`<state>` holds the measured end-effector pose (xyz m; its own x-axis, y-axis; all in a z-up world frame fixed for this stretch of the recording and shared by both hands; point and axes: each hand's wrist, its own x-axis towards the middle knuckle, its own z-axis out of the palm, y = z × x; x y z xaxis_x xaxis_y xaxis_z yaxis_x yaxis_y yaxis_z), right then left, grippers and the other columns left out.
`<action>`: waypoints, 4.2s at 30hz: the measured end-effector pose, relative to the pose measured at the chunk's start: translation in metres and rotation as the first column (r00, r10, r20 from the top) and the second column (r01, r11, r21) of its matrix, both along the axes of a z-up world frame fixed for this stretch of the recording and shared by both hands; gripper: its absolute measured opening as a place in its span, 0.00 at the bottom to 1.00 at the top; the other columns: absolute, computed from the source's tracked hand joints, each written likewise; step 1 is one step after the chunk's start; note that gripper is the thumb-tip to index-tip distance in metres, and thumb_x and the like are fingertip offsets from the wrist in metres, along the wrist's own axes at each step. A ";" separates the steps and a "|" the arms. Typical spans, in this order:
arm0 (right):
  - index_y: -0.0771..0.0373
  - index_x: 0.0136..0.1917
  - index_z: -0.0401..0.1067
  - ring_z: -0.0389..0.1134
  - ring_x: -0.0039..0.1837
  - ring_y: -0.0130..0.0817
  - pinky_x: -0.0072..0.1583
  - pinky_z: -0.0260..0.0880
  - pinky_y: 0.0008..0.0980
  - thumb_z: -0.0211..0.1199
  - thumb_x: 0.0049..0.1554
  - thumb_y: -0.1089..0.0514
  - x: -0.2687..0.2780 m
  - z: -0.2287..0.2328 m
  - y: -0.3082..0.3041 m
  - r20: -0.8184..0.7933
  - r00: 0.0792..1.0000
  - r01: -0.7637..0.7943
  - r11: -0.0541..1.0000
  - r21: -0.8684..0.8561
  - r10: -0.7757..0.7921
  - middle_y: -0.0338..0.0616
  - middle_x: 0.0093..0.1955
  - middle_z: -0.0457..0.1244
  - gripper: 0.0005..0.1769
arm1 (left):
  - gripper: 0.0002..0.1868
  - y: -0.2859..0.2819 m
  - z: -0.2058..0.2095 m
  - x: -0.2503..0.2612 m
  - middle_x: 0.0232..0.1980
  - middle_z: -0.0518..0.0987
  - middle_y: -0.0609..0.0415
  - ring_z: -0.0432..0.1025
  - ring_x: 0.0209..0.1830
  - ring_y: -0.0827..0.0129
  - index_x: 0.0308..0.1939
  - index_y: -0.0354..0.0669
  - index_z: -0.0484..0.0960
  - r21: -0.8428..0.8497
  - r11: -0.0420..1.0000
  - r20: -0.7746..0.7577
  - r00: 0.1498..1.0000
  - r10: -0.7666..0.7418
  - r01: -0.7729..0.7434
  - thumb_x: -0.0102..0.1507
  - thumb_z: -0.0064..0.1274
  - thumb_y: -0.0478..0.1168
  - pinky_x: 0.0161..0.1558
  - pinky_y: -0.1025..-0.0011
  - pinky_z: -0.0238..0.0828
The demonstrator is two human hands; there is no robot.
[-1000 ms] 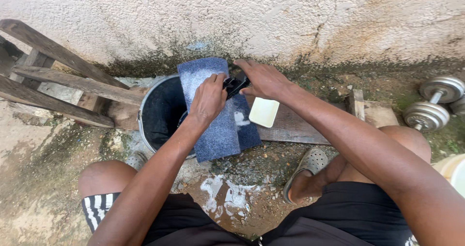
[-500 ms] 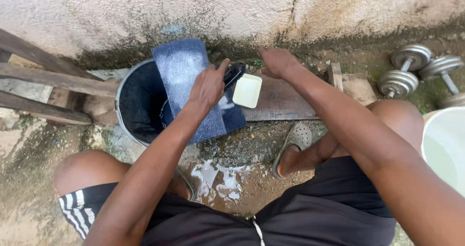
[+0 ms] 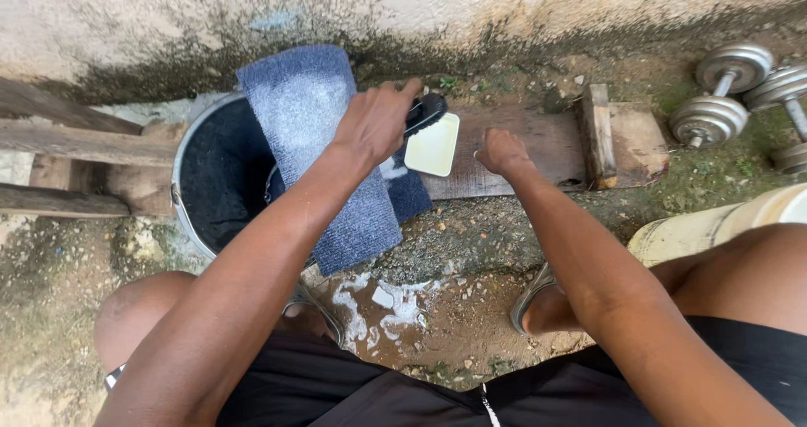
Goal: The person cleans a small mat by applying soap from a container and scrubbing the surface with a handheld brush while it rests on a wooden support near a bucket of water.
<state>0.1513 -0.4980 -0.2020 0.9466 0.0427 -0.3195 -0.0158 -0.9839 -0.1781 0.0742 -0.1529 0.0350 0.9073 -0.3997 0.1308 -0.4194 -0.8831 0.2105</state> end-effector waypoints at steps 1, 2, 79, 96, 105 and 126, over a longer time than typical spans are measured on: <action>0.63 0.81 0.85 0.77 0.84 0.70 0.86 0.76 0.63 0.82 0.71 0.42 -0.002 -0.015 0.002 -0.016 1.000 -0.008 1.000 0.000 0.008 0.69 0.82 0.76 0.34 | 0.33 -0.001 -0.002 0.005 0.60 0.90 0.24 0.90 0.59 0.27 0.83 0.40 0.81 0.000 1.000 -0.014 1.000 -0.015 0.015 0.72 0.64 0.27 0.59 0.35 0.90; 0.62 0.83 0.85 0.76 0.84 0.70 0.86 0.76 0.62 0.83 0.70 0.42 -0.005 -0.028 0.005 -0.019 1.000 0.015 0.999 0.034 -0.015 0.69 0.83 0.75 0.35 | 0.25 -0.004 -0.005 0.008 0.61 0.90 0.23 0.89 0.61 0.26 0.76 0.36 0.83 0.000 1.000 -0.029 0.999 -0.029 0.029 0.74 0.67 0.33 0.60 0.35 0.90; 0.64 0.79 0.82 0.81 0.78 0.59 0.81 0.80 0.57 0.87 0.69 0.50 0.013 -0.073 0.144 -0.085 0.996 0.052 0.872 0.486 -0.012 0.63 0.74 0.78 0.32 | 0.18 0.105 -0.026 -0.059 0.80 0.78 0.23 0.69 0.84 0.27 0.52 0.40 1.01 -0.297 0.796 -0.029 0.838 0.545 -0.527 0.74 0.77 0.52 0.74 0.34 0.76; 0.81 0.98 0.42 0.65 0.91 0.72 0.86 0.66 0.51 0.90 0.70 0.37 0.021 -0.124 0.205 -0.110 0.985 0.166 0.903 0.397 -0.132 0.81 0.92 0.61 0.75 | 0.29 0.151 -0.058 -0.033 0.29 0.85 0.48 0.71 0.28 0.72 0.32 0.30 0.92 -0.448 0.382 -0.615 0.588 0.525 -0.809 0.82 0.72 0.49 0.36 0.56 0.75; 0.68 0.68 0.89 0.87 0.70 0.64 0.75 0.87 0.61 0.83 0.74 0.38 0.032 -0.102 0.128 0.002 0.989 0.137 0.911 0.388 -0.150 0.69 0.69 0.83 0.30 | 0.20 0.113 -0.044 -0.008 0.28 0.79 0.35 0.73 0.27 0.64 0.38 0.29 0.91 -0.617 0.593 -0.284 0.849 0.446 -0.518 0.81 0.70 0.40 0.36 0.53 0.72; 0.85 0.84 0.72 0.79 0.80 0.72 0.82 0.80 0.56 0.88 0.70 0.34 0.010 -0.066 -0.048 0.047 0.959 0.269 0.951 0.155 -0.279 0.81 0.81 0.73 0.55 | 0.12 0.054 -0.141 0.070 0.56 0.90 0.13 0.87 0.60 0.16 0.45 0.21 0.95 -0.288 0.805 -0.116 0.854 0.508 -0.518 0.70 0.75 0.33 0.66 0.32 0.87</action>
<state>0.1618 -0.5460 -0.2685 0.9476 -0.1799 -0.2640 -0.2638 -0.9068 -0.3289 0.1442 -0.0994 -0.1058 0.9748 0.1787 0.1336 0.0887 -0.8597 0.5031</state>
